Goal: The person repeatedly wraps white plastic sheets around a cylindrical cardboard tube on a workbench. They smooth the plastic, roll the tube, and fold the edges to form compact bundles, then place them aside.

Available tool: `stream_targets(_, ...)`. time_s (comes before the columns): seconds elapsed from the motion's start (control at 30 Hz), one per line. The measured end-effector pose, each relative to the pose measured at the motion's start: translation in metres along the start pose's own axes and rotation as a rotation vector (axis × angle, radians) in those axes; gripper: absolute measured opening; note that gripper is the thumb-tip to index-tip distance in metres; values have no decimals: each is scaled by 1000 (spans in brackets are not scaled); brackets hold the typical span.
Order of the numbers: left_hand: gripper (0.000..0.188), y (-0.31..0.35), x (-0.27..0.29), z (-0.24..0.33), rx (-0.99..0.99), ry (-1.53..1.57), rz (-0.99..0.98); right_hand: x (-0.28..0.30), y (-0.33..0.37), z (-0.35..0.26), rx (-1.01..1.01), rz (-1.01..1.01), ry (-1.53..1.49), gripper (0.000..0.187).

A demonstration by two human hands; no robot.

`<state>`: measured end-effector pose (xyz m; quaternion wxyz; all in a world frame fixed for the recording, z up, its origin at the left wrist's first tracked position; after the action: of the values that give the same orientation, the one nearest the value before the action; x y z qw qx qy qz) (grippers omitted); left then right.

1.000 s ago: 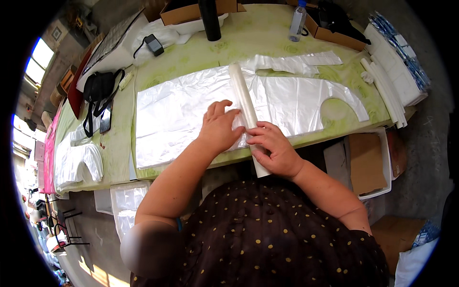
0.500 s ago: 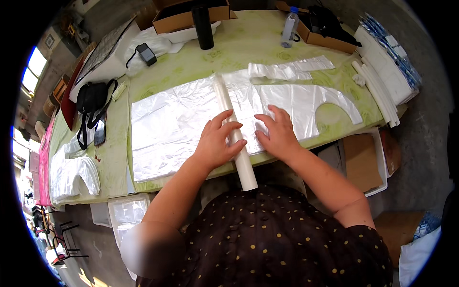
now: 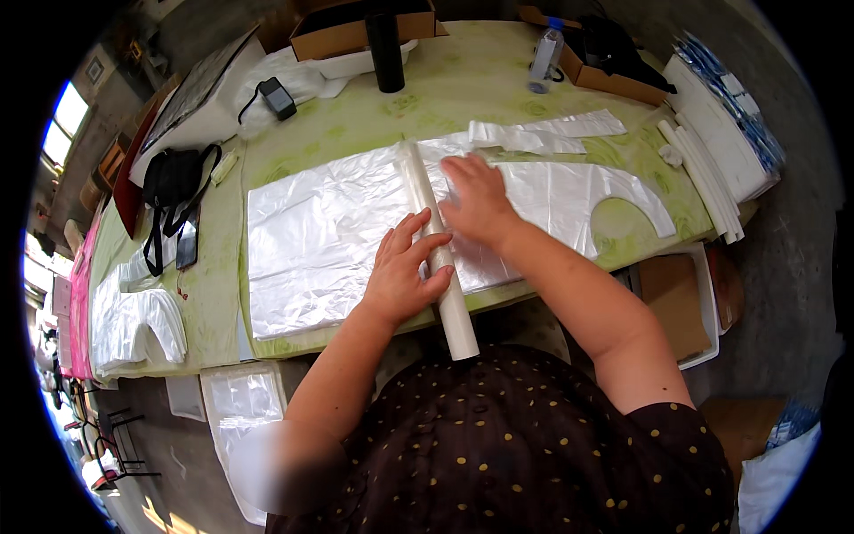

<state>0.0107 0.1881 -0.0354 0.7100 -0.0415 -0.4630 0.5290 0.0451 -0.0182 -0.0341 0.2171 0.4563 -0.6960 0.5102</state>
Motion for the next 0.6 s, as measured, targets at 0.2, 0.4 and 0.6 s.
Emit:
stream_targets(0.2,44,5,7,2,42,-33,16,12,12,-1,-112,3,136,50)
stream_targets(0.4,41,13,9,3,194,48,47,39,-17,43,-428,-351,296,77)
stream_targets(0.6,40,14,8,1,162,38,66,39,-20,34,-470,-342,339,85)
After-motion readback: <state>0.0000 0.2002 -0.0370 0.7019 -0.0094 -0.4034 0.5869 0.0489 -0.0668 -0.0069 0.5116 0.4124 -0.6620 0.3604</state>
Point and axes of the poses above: each hand's wrist, its own y-axis away from the middle knuckle, its own x-axis out of the back of the hand, z = x × y, the point moved 1 cm from there along -y, towards the middle knuckle, and after that the axes turned 12 degrees about z, right-handed, at the moved point
